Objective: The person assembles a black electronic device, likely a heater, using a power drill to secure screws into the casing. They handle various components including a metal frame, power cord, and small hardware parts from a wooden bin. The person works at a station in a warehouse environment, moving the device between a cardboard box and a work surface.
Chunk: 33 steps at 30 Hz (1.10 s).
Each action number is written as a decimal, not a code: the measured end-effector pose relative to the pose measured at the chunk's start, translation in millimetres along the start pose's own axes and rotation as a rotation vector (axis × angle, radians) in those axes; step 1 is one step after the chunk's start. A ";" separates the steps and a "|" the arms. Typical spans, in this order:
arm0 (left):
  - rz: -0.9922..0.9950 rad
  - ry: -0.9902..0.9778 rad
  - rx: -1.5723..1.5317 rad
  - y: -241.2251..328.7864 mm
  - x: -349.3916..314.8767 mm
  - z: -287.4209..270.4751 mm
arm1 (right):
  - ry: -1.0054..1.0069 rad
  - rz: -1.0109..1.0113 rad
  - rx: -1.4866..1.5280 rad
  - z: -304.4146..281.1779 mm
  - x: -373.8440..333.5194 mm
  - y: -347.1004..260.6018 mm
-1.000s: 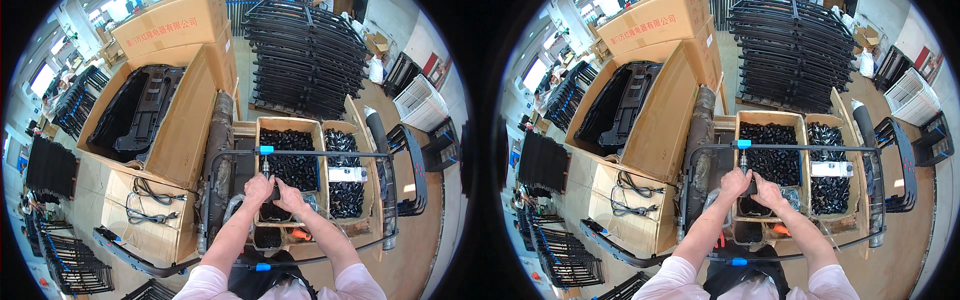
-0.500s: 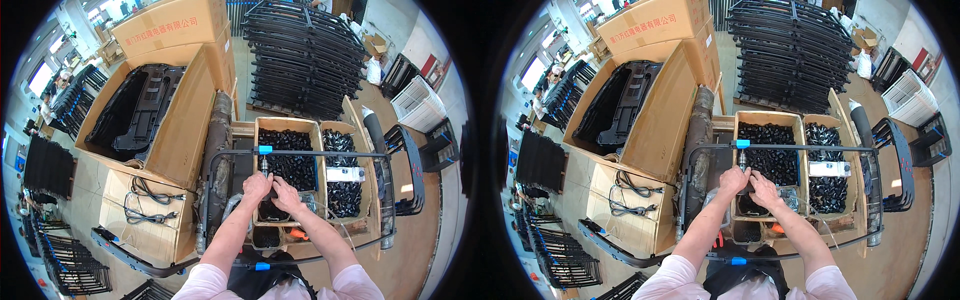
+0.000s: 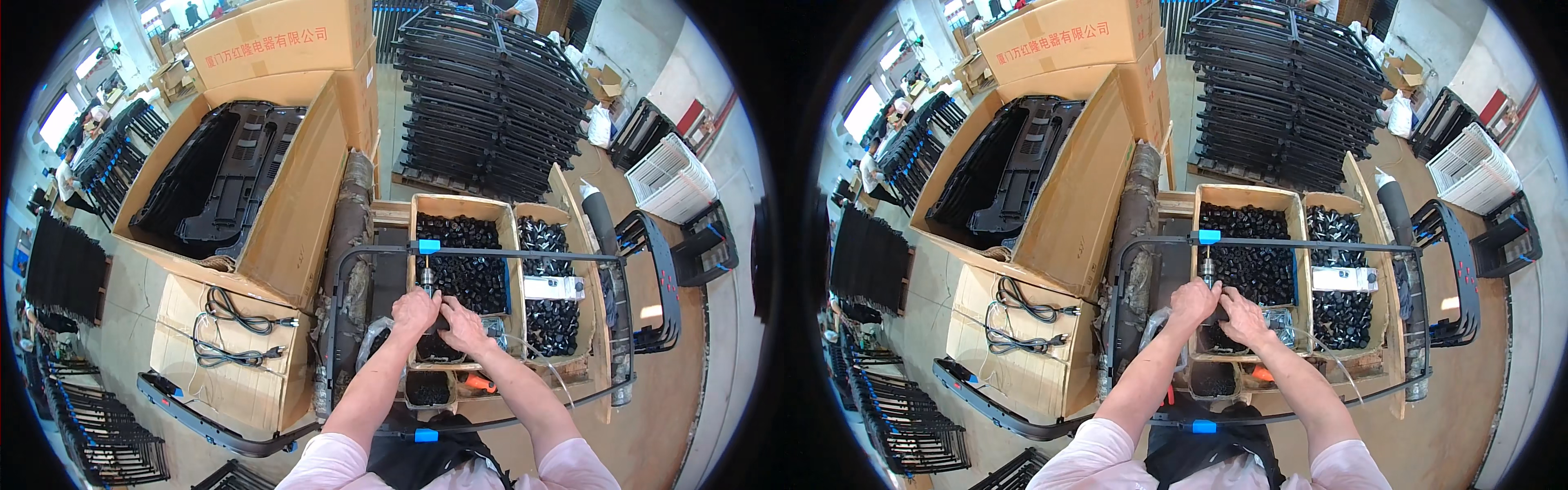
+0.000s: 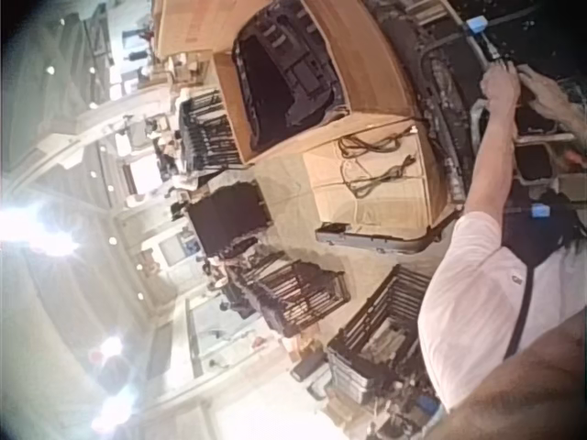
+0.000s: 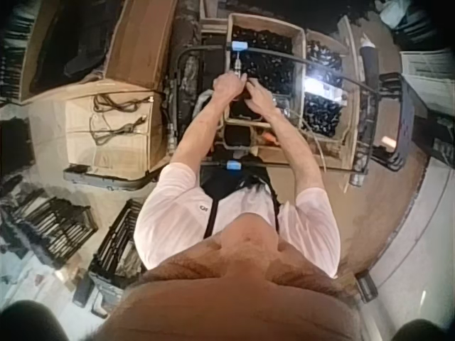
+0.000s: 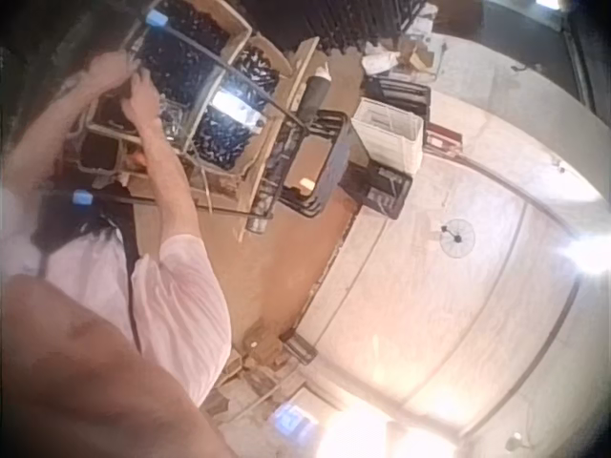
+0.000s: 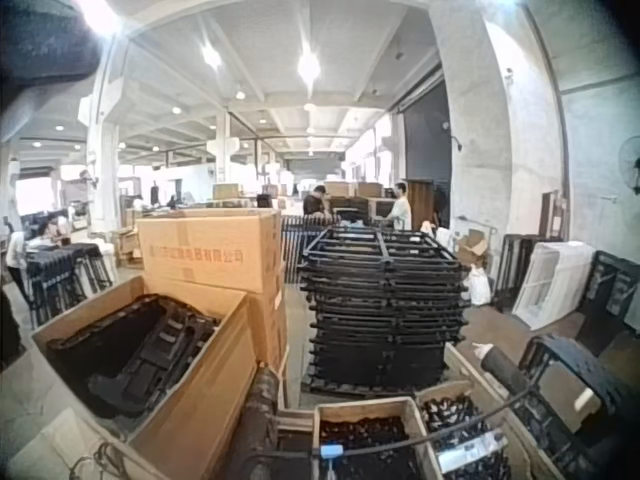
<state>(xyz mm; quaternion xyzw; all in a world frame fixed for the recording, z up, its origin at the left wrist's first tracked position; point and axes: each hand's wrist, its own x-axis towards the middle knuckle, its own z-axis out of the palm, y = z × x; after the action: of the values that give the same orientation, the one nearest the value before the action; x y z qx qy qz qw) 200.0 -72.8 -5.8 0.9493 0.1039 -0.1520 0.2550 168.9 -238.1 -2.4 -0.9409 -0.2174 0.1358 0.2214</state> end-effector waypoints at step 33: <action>-0.034 0.302 -0.830 -77.2 -436.5 97.3 | 0.033 -0.236 0.068 90.1 -376.1 -130.8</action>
<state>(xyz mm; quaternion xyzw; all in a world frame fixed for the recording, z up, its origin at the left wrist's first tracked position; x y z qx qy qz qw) -251.1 -109.7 28.2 0.7762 0.2080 0.0388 0.5939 -235.1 -276.7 41.7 -0.9029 -0.3181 0.1005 0.2710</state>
